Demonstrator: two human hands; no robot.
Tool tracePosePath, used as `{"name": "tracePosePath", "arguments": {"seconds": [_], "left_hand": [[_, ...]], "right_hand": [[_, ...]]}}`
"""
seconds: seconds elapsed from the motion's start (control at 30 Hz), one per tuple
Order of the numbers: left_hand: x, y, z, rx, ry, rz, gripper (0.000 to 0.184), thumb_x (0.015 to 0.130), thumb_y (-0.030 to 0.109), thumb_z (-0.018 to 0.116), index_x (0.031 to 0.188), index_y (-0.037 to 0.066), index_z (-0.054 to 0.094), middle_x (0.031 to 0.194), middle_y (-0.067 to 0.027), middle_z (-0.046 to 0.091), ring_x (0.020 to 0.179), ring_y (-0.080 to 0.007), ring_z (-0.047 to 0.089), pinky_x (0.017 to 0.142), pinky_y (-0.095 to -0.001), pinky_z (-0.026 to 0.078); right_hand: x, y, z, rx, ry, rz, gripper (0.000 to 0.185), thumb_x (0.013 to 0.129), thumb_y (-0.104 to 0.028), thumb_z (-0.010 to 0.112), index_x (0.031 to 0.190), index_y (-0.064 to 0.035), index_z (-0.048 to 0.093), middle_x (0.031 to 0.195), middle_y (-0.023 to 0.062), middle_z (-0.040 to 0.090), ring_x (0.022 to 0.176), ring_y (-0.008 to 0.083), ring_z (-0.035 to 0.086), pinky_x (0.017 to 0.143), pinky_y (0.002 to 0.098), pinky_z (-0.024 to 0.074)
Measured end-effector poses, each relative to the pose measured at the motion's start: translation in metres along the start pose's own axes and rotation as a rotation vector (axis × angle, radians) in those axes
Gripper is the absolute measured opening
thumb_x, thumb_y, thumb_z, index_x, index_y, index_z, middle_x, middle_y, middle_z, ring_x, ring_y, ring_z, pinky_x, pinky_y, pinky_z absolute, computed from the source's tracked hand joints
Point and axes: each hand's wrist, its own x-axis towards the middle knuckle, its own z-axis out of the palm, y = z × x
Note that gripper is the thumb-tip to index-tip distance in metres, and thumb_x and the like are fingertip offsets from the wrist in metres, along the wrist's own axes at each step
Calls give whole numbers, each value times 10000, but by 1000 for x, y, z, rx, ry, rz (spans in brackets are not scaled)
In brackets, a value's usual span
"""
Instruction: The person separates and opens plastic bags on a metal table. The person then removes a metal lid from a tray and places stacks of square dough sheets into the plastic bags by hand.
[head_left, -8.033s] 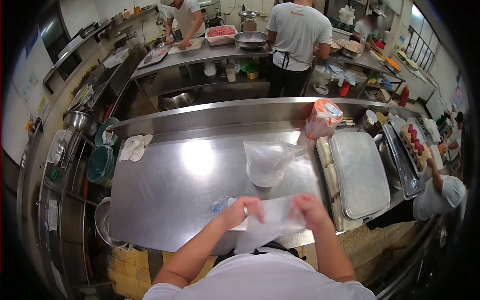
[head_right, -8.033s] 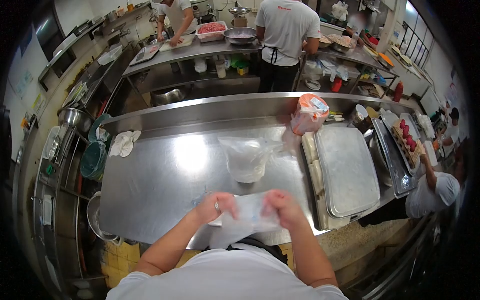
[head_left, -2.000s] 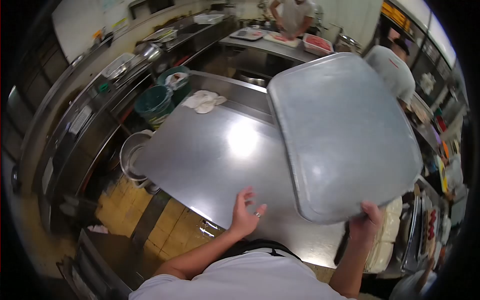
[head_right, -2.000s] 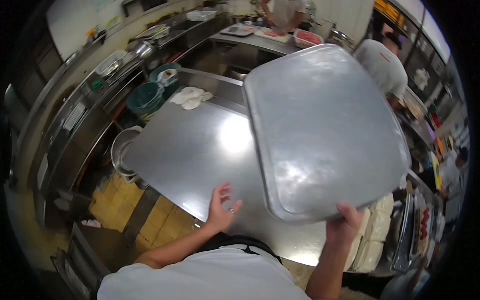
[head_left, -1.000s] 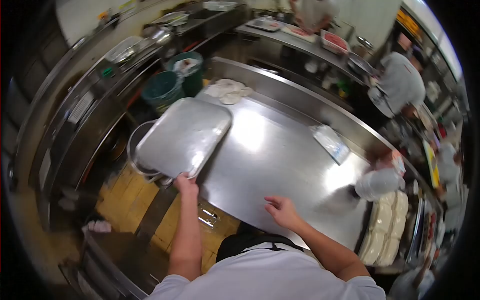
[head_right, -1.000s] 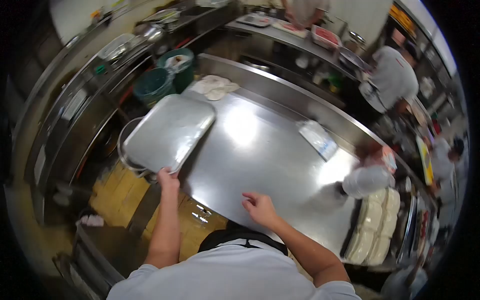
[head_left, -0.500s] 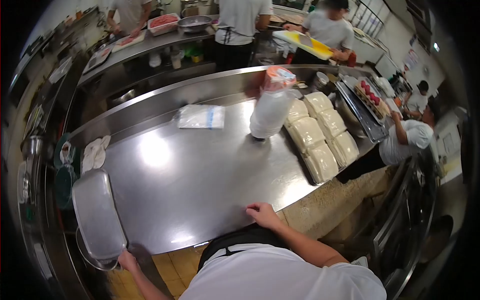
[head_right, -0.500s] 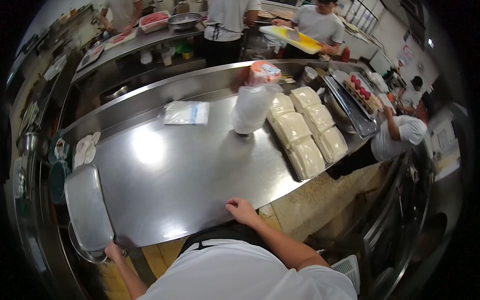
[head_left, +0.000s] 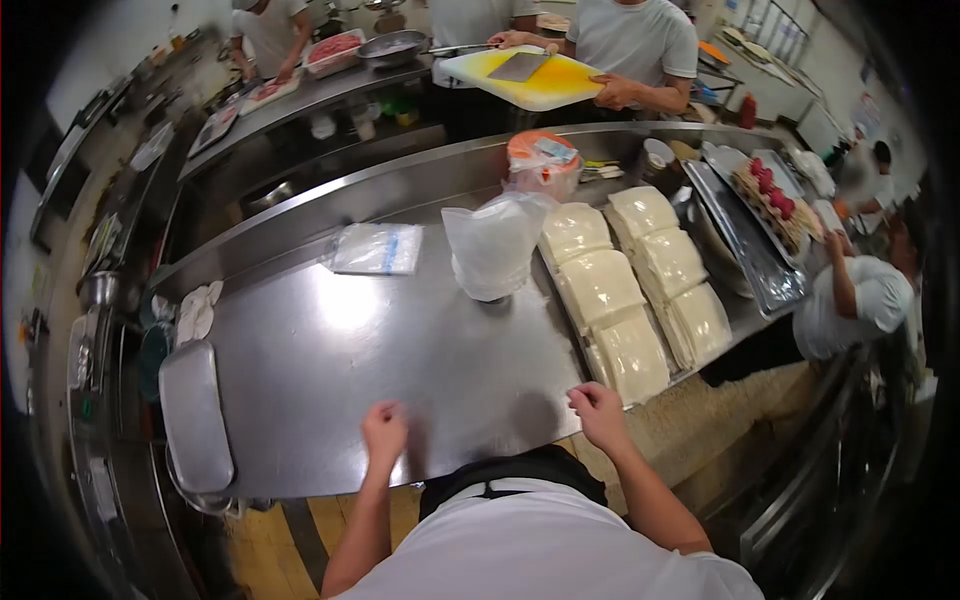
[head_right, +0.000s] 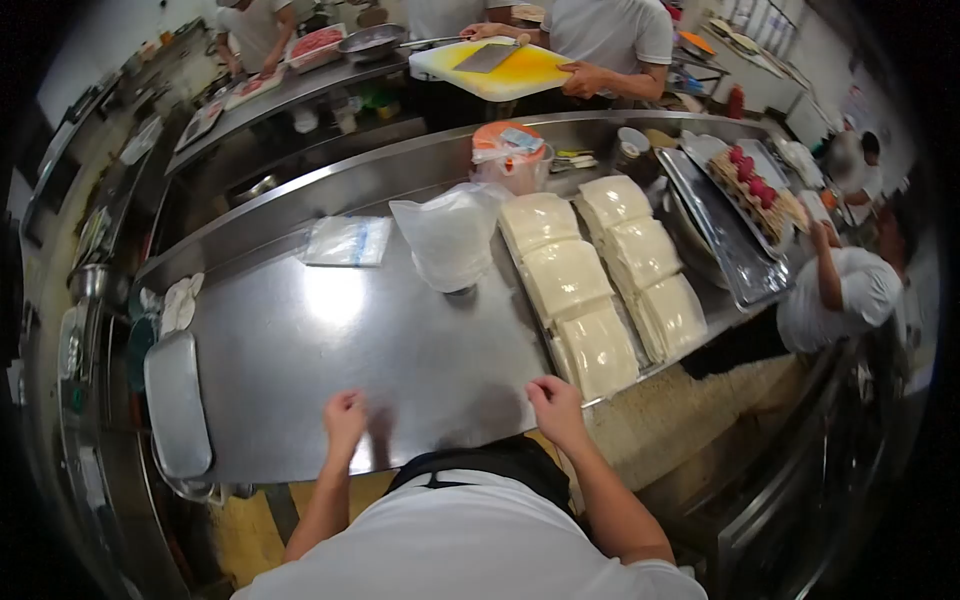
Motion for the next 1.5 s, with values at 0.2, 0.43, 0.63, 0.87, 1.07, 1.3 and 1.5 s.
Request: {"name": "tracePosePath", "arguments": {"seconds": [0.2, 0.43, 0.63, 0.87, 1.07, 1.3, 1.5], "left_hand": [[49, 89, 99, 238, -35, 121, 246, 906, 250, 652, 967, 24, 728, 883, -165, 741, 832, -328, 714, 793, -425, 541], [193, 121, 107, 788, 141, 571, 428, 805, 41, 577, 1233, 26, 592, 1221, -166, 607, 1124, -367, 569, 962, -457, 499], [265, 112, 111, 993, 71, 613, 194, 836, 190, 700, 983, 70, 666, 1049, -96, 646, 1026, -318, 602, 888, -468, 463], [188, 94, 107, 540, -72, 757, 82, 879, 90, 574, 864, 27, 625, 863, -181, 616, 869, -391, 587, 768, -510, 457], [28, 109, 109, 98, -273, 347, 111, 933, 122, 648, 893, 21, 626, 716, -114, 618, 643, -217, 570, 630, -368, 471], [-38, 172, 138, -101, -581, 502, 183, 904, 83, 708, 1079, 34, 687, 924, -81, 700, 868, -164, 644, 800, -323, 519], [-26, 226, 114, -184, -371, 446, 211, 917, 48, 682, 1126, 15, 678, 1092, -78, 702, 1000, -162, 641, 902, -314, 503]], "right_hand": [[13, 3, -58, 85, -60, 53, 176, 927, -123, 657, 949, 43, 713, 755, 73, 700, 679, 109, 621, 649, 281, 506], [3, -26, -110, -63, 42, 81, 162, 928, -120, 659, 955, 28, 719, 741, 57, 684, 683, 97, 608, 641, 275, 494], [-55, 16, -96, 37, 220, 325, 173, 947, -122, 650, 956, 40, 709, 789, 52, 700, 709, 86, 614, 663, 250, 499], [-47, -26, -36, -132, 5, 227, 265, 921, -245, 667, 990, 6, 717, 843, 163, 720, 744, 226, 679, 709, 354, 536], [3, -24, 20, 103, -270, 177, 432, 872, -294, 731, 1168, 17, 680, 978, 200, 739, 922, 275, 721, 821, 366, 558], [46, -37, 47, 101, -317, 102, 404, 851, -250, 685, 1073, 87, 658, 913, 259, 717, 871, 348, 722, 738, 409, 547], [146, -82, -64, 165, 190, 56, 290, 865, -172, 621, 779, 100, 676, 675, 167, 687, 640, 241, 696, 567, 397, 530]]}}
